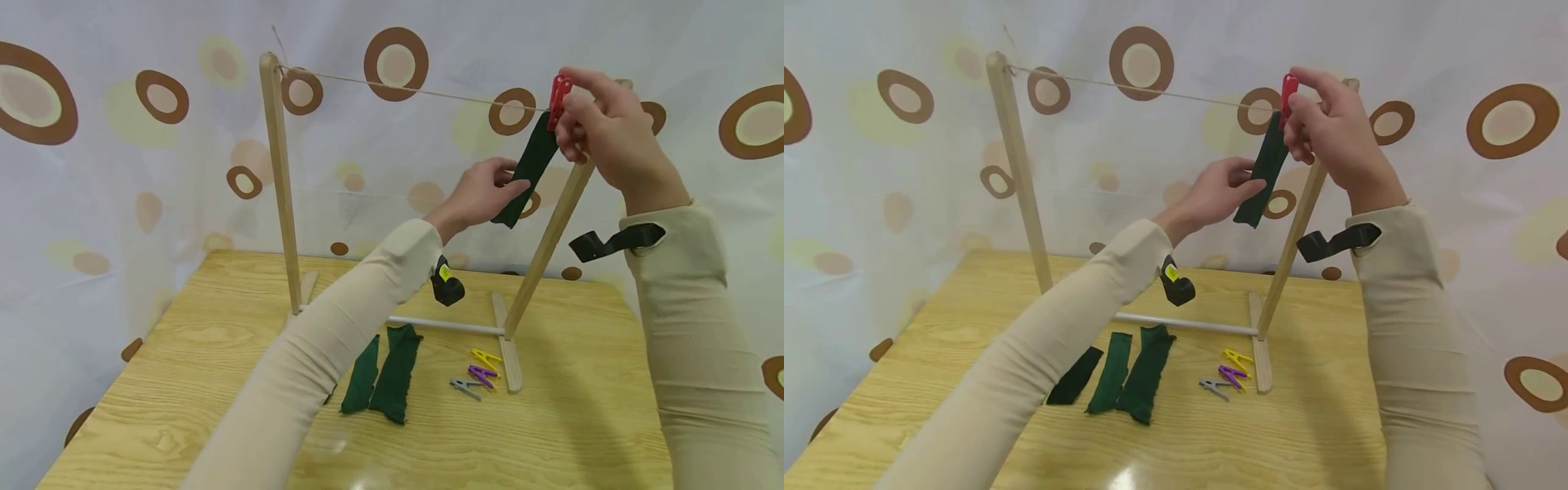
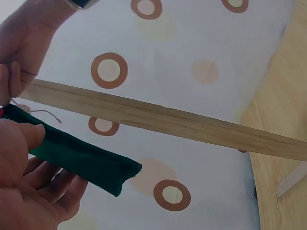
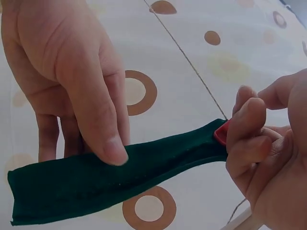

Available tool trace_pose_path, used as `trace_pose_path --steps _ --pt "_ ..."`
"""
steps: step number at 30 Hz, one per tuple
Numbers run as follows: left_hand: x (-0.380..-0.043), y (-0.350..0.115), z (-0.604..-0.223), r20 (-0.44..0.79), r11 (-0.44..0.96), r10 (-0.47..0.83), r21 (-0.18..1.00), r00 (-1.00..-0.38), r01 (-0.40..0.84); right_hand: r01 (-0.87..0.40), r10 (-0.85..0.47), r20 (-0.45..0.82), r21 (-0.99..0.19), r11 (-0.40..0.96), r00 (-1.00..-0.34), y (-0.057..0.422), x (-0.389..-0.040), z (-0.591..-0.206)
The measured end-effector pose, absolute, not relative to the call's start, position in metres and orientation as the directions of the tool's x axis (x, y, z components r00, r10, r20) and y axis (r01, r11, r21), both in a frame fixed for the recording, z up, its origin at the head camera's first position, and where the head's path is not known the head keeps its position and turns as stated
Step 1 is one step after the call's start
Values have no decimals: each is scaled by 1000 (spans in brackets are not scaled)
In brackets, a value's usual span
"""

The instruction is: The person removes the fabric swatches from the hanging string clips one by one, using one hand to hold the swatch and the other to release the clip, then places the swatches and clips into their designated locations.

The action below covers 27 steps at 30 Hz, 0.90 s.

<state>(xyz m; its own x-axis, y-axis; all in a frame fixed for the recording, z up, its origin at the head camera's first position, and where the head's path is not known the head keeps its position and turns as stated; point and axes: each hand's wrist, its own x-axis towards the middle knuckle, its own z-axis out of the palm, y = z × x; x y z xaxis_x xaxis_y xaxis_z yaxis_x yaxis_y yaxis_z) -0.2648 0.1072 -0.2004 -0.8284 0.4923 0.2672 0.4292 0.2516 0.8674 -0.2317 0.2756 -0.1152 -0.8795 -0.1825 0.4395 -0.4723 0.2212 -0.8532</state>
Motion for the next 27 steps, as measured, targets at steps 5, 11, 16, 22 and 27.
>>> trace_pose_path --steps 5,11,16,22,27 --pt "-262 111 -200 305 211 489 868 -817 450 -479 -176 448 -847 232 -877 274 -233 -116" --pt "-260 112 -200 323 188 474 871 -819 453 -499 -164 471 -828 256 -867 272 -235 -117" --pt "-260 111 -200 347 183 460 864 -818 469 -491 -169 464 -852 185 -869 270 -234 -114" --pt "-262 110 -200 336 195 442 869 -832 455 -484 -171 461 -865 132 -871 266 -232 -112" --pt "-261 110 -201 315 191 429 885 -847 425 -502 -118 495 -864 37 -861 261 -232 -112"
